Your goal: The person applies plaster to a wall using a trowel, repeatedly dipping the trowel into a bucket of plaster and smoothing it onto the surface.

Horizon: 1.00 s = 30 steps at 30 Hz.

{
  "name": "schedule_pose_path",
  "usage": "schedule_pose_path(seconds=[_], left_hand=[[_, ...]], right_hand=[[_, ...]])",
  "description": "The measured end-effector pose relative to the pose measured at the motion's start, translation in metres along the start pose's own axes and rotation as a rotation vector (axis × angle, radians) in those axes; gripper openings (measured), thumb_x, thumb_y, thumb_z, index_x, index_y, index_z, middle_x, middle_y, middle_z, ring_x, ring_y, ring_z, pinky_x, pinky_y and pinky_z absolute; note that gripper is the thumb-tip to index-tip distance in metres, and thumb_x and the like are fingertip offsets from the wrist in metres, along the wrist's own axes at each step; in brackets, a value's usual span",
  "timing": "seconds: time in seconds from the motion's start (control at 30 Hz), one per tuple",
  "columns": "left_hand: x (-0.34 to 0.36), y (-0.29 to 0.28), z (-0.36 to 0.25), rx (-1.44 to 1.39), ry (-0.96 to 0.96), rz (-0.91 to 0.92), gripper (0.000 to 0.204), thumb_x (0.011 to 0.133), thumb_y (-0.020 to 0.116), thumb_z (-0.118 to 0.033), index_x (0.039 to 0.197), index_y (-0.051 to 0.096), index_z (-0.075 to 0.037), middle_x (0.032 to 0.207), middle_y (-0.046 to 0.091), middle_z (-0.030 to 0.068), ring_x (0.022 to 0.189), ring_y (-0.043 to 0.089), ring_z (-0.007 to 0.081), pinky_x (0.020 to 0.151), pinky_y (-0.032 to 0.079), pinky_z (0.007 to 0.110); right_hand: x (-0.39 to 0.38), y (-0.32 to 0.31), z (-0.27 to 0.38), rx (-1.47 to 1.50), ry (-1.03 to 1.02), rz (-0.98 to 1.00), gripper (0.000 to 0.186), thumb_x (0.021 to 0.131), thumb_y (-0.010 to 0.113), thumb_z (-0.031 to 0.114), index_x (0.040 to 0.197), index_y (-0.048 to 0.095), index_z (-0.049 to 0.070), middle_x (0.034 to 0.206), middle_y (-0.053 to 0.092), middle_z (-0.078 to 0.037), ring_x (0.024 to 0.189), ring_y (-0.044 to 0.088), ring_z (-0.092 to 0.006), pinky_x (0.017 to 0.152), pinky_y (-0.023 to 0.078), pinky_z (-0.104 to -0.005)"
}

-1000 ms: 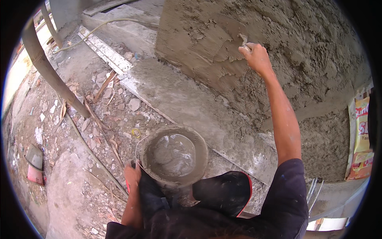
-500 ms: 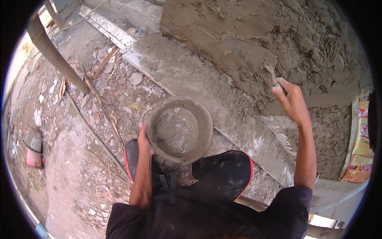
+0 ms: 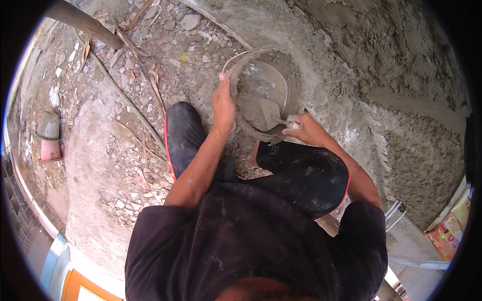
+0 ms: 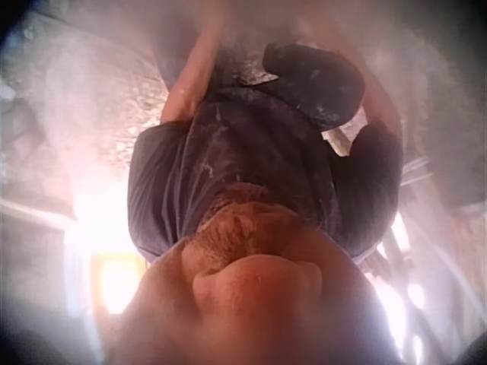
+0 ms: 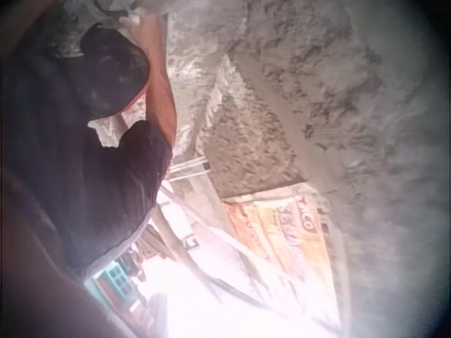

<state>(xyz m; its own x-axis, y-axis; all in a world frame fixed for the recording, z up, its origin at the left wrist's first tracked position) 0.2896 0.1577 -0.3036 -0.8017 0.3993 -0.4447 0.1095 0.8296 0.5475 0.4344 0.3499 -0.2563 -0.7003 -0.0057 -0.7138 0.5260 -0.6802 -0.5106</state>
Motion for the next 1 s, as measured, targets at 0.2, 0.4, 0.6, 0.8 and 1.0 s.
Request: schedule_pose_path(seconds=[0.2,0.4,0.6,0.8,1.0], left_hand=[[0.009,-0.005,-0.011,0.002,0.025,-0.04,0.062,0.104,0.042,-0.052,0.128,0.06,0.002,0.121,0.065,0.0117,0.108,0.061,0.0221,0.1,0.047,0.038],[0.039,-0.097,0.003,-0.119,-0.127,-0.129,0.077,0.099,0.043,-0.062,0.142,0.046,0.002,0.138,0.056,0.0151,0.128,0.053,0.0268,0.11,0.04,0.041],[0.035,-0.184,-0.025,0.608,0.227,-0.203,0.062,0.105,0.036,-0.048,0.139,0.052,0.002,0.145,0.05,0.0208,0.142,0.036,0.0307,0.119,0.021,0.04],[0.004,-0.201,-0.012,1.416,0.246,-0.357,0.054,0.096,0.058,-0.041,0.131,0.057,0.0,0.133,0.057,0.0218,0.13,0.047,0.0373,0.11,0.033,0.047],[0.03,-0.188,-0.002,1.664,0.17,-0.387,0.061,0.093,0.057,-0.048,0.131,0.056,0.0,0.132,0.058,0.02,0.128,0.049,0.0379,0.107,0.037,0.049]], right_hand=[[0.019,0.005,-0.006,-0.1,-0.022,-0.297,0.04,0.087,0.068,0.037,0.101,0.068,0.0,0.086,0.067,-0.026,0.084,0.065,-0.0454,0.076,0.05,-0.0502],[0.024,-0.029,0.029,-0.206,-0.139,-0.61,0.033,0.089,0.069,0.031,0.1,0.064,0.0,0.072,0.065,-0.025,0.077,0.065,-0.0456,0.068,0.05,-0.0529],[-0.025,-0.118,0.151,-0.427,-0.209,-0.635,0.034,0.091,0.065,0.031,0.108,0.063,0.002,0.076,0.066,-0.026,0.076,0.065,-0.0472,0.069,0.05,-0.0546],[0.015,-0.211,0.215,0.287,-0.39,0.108,0.026,0.093,0.067,0.029,0.089,0.068,0.003,0.063,0.063,-0.004,0.051,0.059,-0.012,0.047,0.047,-0.0277],[0.022,-0.428,0.147,0.27,-0.173,-0.836,0.029,0.096,0.062,0.031,0.081,0.06,0.007,0.064,0.051,0.002,0.05,0.047,-0.0066,0.043,0.039,-0.0247]])
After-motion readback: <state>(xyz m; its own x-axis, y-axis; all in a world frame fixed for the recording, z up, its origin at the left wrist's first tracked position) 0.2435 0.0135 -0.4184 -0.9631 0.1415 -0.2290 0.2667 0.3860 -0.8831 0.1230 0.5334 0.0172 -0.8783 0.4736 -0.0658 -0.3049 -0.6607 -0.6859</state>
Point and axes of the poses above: each hand's wrist, its own x-axis towards the middle knuckle, its own y-axis out of the palm, z = x × y, the point moved 4 cm from there along x, towards the middle knuckle
